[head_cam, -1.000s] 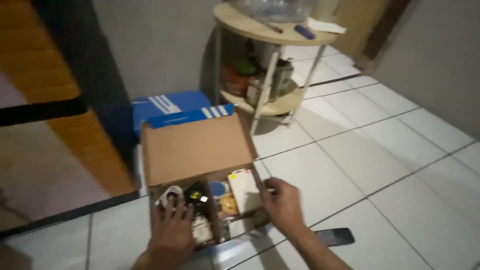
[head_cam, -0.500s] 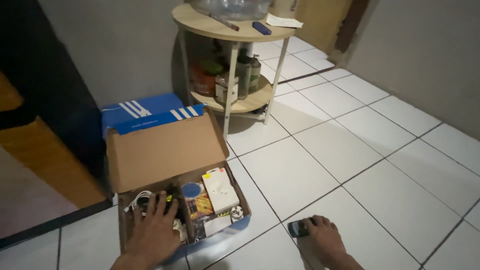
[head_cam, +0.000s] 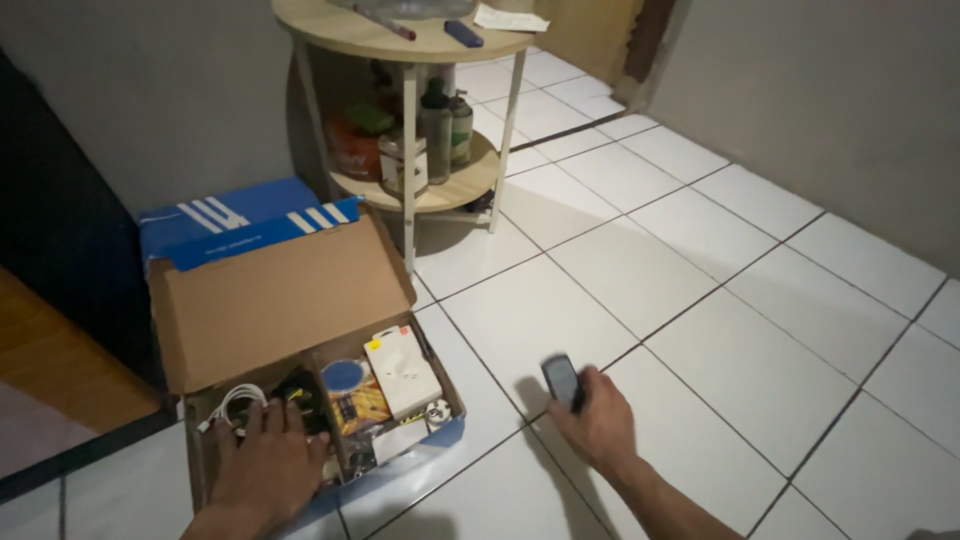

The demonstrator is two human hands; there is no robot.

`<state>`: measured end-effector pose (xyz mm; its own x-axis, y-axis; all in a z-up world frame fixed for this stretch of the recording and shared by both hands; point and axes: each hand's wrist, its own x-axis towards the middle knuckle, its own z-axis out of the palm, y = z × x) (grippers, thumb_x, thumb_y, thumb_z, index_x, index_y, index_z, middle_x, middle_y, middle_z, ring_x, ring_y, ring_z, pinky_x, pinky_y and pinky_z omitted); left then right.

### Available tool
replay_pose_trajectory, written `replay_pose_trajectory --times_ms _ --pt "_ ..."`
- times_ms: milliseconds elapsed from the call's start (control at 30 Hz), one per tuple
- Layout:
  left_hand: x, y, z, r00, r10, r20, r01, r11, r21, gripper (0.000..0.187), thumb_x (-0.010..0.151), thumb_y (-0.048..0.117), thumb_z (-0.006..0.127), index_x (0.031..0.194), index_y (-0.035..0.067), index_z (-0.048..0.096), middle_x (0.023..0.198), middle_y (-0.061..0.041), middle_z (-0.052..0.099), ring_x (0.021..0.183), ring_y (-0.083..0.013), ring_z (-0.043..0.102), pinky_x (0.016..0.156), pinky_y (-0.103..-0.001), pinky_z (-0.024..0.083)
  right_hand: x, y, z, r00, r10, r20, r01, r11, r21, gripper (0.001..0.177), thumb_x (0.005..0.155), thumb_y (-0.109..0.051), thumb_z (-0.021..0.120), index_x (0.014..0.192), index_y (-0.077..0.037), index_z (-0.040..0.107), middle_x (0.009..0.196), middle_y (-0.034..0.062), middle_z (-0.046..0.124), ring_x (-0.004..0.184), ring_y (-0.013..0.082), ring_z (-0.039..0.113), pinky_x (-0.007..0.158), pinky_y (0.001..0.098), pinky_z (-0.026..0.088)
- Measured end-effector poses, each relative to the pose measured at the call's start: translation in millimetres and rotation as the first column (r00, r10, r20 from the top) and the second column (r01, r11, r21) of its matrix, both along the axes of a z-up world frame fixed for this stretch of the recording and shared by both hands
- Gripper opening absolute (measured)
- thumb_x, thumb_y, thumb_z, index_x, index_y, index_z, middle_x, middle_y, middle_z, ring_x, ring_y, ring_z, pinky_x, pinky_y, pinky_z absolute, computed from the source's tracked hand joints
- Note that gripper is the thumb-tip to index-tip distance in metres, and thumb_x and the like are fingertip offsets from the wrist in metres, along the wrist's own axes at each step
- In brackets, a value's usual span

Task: Organizing various cables, chargers, and small electronics into a cardboard box.

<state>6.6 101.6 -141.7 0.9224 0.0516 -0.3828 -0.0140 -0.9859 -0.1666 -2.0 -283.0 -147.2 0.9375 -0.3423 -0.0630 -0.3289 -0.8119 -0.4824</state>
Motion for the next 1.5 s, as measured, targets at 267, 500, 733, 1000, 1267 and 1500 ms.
replay_pose_trajectory --times_ms 267,500,733,1000,1267,1500 --pt "-3 -4 -7 0.955 -0.041 0.295 0.076 0.991 -0.108 0.075 0.095 0.055 0.044 0.153 0.009 0.034 0.167 -0.017 0.020 0.155 -0.0382 0.012 0.115 -0.069 0.015 8 84 69 0.958 -0.031 0.284 -0.076 0.931 0.358 0.048 0.078 -0.032 0.079 0.109 -0.001 0.058 0.088 0.0190 0.076 0.076 0.0240 0.074 0.069 0.0367 0.060" --pt "9 -36 45 0.834 0.380 0.399 0.118 0.583 -0.804 0.053 0.090 0.040 0.065 0.133 0.009 0.063 0.125 -0.019 0.068 0.115 -0.0364 0.065 0.098 -0.049 0.053 21 146 76 0.955 0.103 0.278 -0.242 0.814 0.528 0.059 0.078 -0.035 0.081 0.125 -0.007 0.059 0.098 0.0165 0.078 0.088 0.0225 0.076 0.081 0.0350 0.059" --pt "52 -61 44 0.822 0.469 -0.322 -0.255 -0.202 -0.946 0.031 0.095 0.029 0.066 0.114 0.005 0.072 0.093 -0.006 0.072 0.075 -0.0146 0.066 0.063 -0.032 0.054 30 185 64 0.951 0.227 0.208 -0.307 0.756 0.578 0.058 0.087 -0.037 0.071 0.135 -0.010 0.054 0.109 0.0153 0.077 0.099 0.0234 0.075 0.086 0.0351 0.056" --pt "65 -23 25 0.777 0.411 -0.476 -0.337 -0.367 -0.867 0.019 0.094 0.012 0.067 0.111 0.003 0.069 0.089 -0.008 0.069 0.073 -0.0177 0.064 0.062 -0.034 0.054 36 189 112 0.883 0.467 -0.042 -0.365 0.741 0.563 0.062 0.080 -0.026 0.081 0.136 -0.009 0.061 0.093 0.0140 0.077 0.067 0.0212 0.070 0.060 0.0347 0.057" --pt "93 -15 27 0.818 0.390 -0.423 -0.298 -0.341 -0.892 0.020 0.096 0.009 0.063 0.111 0.000 0.074 0.089 -0.006 0.070 0.074 -0.0141 0.064 0.068 -0.030 0.057 95 190 83 0.866 0.494 0.079 -0.405 0.600 0.690 0.051 0.077 -0.021 0.086 0.121 0.001 0.071 0.077 0.0059 0.074 0.061 0.0147 0.068 0.052 0.0302 0.056" --pt "115 -21 33 0.834 0.442 -0.330 -0.230 -0.265 -0.936 0.019 0.094 0.009 0.062 0.102 -0.002 0.075 0.073 -0.011 0.067 0.061 -0.0183 0.060 0.056 -0.031 0.047 113 206 95 0.905 0.426 -0.006 -0.360 0.771 0.526 0.053 0.069 -0.018 0.094 0.113 -0.001 0.071 0.079 0.0091 0.077 0.064 0.0163 0.072 0.058 0.0310 0.059"
